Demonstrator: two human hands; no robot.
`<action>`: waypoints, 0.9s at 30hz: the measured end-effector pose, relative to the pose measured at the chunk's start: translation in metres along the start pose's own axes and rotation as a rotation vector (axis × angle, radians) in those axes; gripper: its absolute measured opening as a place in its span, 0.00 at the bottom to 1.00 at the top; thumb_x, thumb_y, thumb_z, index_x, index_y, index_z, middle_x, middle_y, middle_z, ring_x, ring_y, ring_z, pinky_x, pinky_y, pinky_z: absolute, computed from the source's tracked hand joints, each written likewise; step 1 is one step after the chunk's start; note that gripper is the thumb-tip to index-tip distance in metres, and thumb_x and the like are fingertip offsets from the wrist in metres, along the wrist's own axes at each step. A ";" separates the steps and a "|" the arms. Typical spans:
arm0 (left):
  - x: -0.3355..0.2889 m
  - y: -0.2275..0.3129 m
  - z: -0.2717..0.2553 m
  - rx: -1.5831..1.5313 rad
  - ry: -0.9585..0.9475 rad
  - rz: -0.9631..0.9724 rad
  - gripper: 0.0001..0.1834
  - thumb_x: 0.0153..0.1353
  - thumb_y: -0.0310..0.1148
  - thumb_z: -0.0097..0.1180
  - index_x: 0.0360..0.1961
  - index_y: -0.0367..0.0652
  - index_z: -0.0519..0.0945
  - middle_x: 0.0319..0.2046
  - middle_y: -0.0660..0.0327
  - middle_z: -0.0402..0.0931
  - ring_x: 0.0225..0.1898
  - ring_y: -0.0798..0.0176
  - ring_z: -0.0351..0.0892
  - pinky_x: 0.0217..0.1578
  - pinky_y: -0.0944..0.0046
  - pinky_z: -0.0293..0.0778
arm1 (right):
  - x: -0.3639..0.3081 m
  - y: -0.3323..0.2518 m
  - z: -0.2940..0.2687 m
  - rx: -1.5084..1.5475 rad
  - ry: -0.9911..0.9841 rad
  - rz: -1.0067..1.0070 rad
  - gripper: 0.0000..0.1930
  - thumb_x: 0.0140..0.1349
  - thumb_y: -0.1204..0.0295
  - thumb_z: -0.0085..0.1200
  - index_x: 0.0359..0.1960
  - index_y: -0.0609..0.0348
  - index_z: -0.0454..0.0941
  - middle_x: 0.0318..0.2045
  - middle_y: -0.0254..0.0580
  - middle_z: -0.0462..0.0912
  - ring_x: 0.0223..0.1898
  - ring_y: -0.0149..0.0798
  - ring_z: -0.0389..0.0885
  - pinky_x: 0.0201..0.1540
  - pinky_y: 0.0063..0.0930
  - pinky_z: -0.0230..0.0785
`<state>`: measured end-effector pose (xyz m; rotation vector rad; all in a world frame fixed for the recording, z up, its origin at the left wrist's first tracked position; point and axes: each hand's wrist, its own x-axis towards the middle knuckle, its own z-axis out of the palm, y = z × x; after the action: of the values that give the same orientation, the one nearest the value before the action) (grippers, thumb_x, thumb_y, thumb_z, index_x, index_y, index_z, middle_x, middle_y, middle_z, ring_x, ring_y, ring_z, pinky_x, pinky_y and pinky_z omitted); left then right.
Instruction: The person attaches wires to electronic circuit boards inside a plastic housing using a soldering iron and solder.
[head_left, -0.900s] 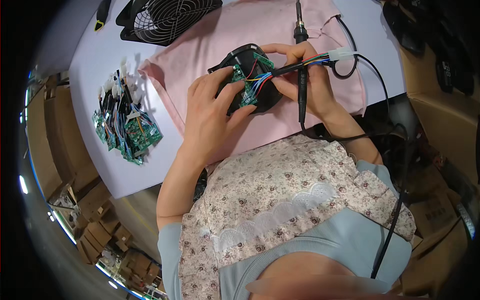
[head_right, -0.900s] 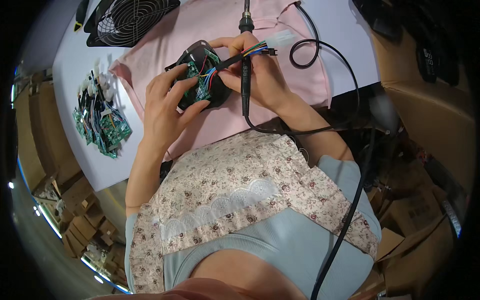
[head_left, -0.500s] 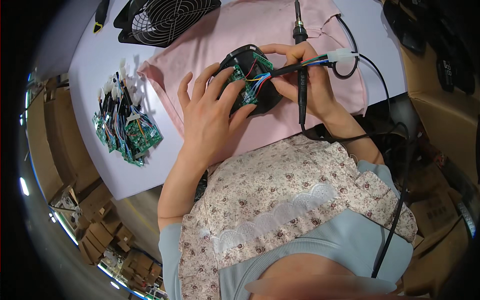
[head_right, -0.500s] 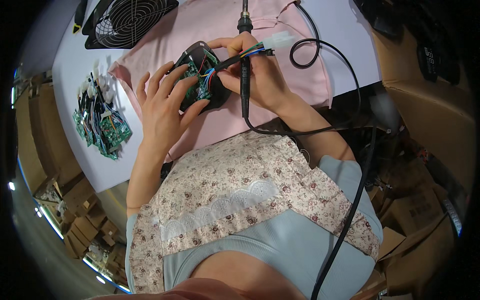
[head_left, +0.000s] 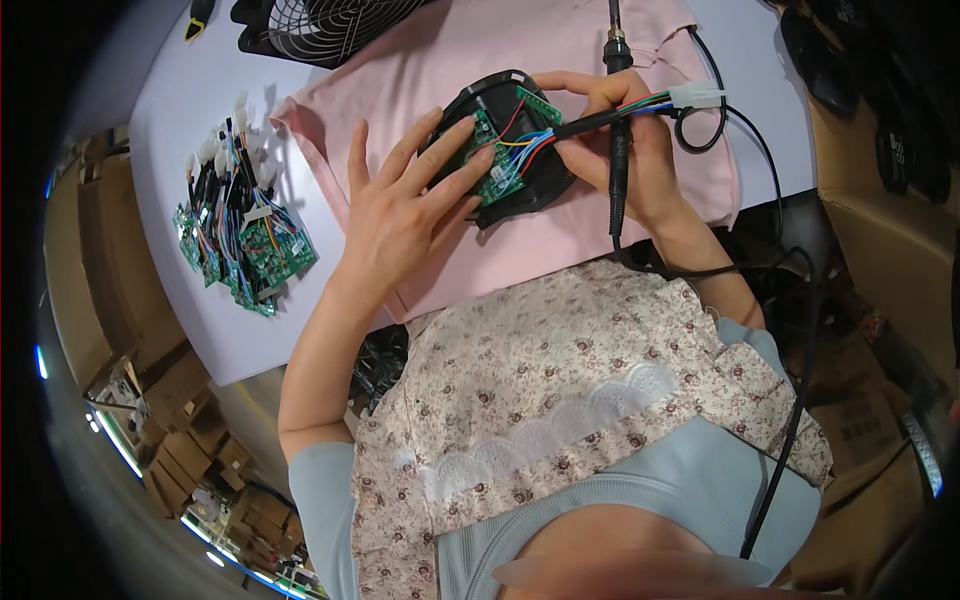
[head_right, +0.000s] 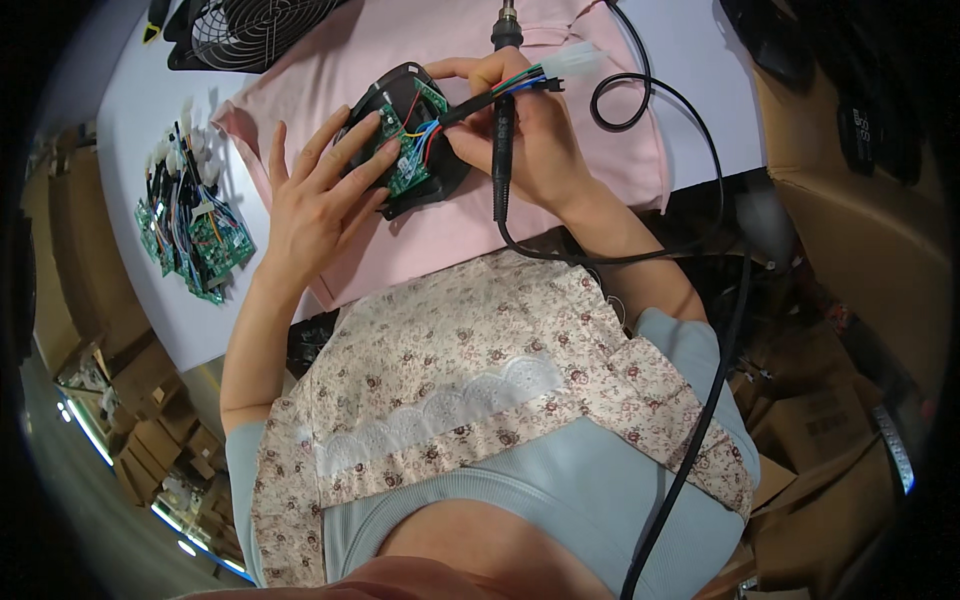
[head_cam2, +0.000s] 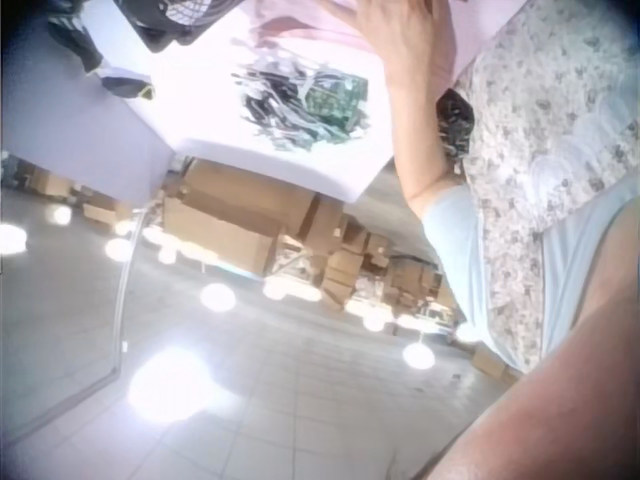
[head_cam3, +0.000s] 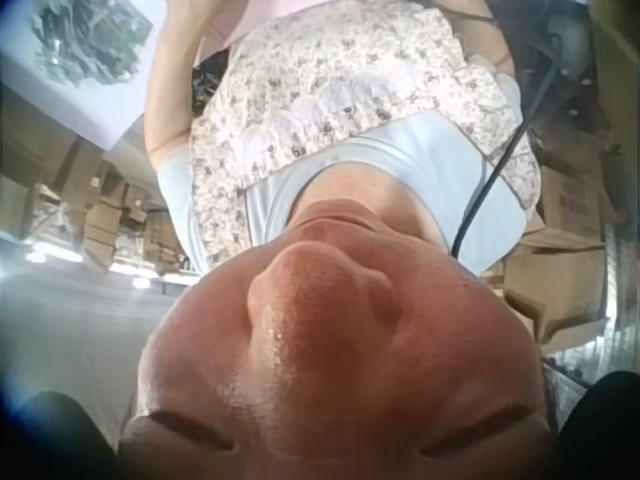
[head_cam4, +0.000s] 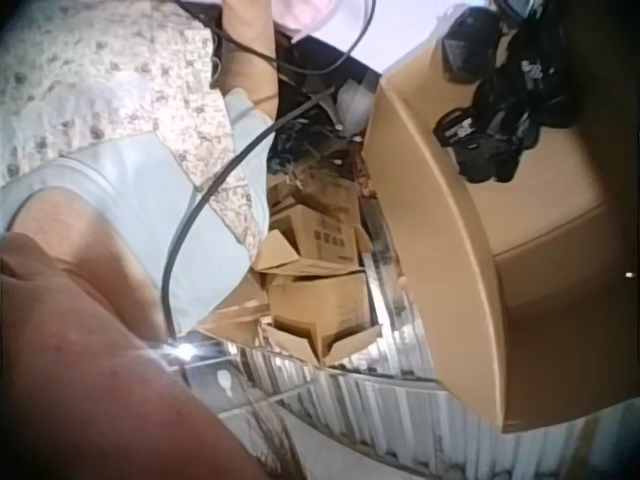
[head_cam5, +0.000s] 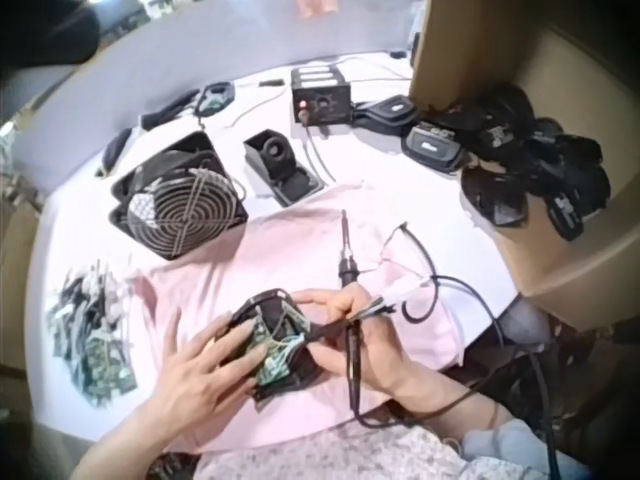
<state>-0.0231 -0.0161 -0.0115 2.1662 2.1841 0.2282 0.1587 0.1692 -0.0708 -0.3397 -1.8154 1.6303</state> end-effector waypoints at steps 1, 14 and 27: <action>-0.001 0.000 0.002 -0.004 0.002 -0.004 0.27 0.61 0.39 0.66 0.64 0.64 0.80 0.68 0.67 0.73 0.72 0.56 0.67 0.74 0.33 0.41 | 0.000 0.000 0.000 -0.002 -0.005 0.002 0.19 0.55 0.84 0.63 0.41 0.58 0.64 0.53 0.48 0.85 0.26 0.19 0.72 0.28 0.17 0.68; -0.009 0.006 0.009 -0.183 -0.045 0.071 0.32 0.62 0.32 0.62 0.68 0.59 0.75 0.70 0.55 0.68 0.72 0.50 0.67 0.73 0.46 0.58 | 0.005 0.003 -0.004 0.183 -0.043 0.036 0.19 0.59 0.89 0.57 0.44 0.58 0.61 0.58 0.56 0.80 0.29 0.18 0.74 0.31 0.14 0.69; -0.013 0.015 0.009 -0.189 -0.050 0.008 0.29 0.59 0.37 0.67 0.63 0.66 0.79 0.73 0.54 0.64 0.74 0.49 0.62 0.75 0.39 0.50 | 0.007 0.014 -0.046 0.117 -0.014 -0.178 0.15 0.69 0.77 0.58 0.54 0.61 0.67 0.62 0.79 0.71 0.43 0.42 0.87 0.48 0.31 0.81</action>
<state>-0.0069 -0.0283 -0.0190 2.0572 2.0368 0.3617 0.1786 0.2123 -0.0822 -0.1117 -1.6997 1.6078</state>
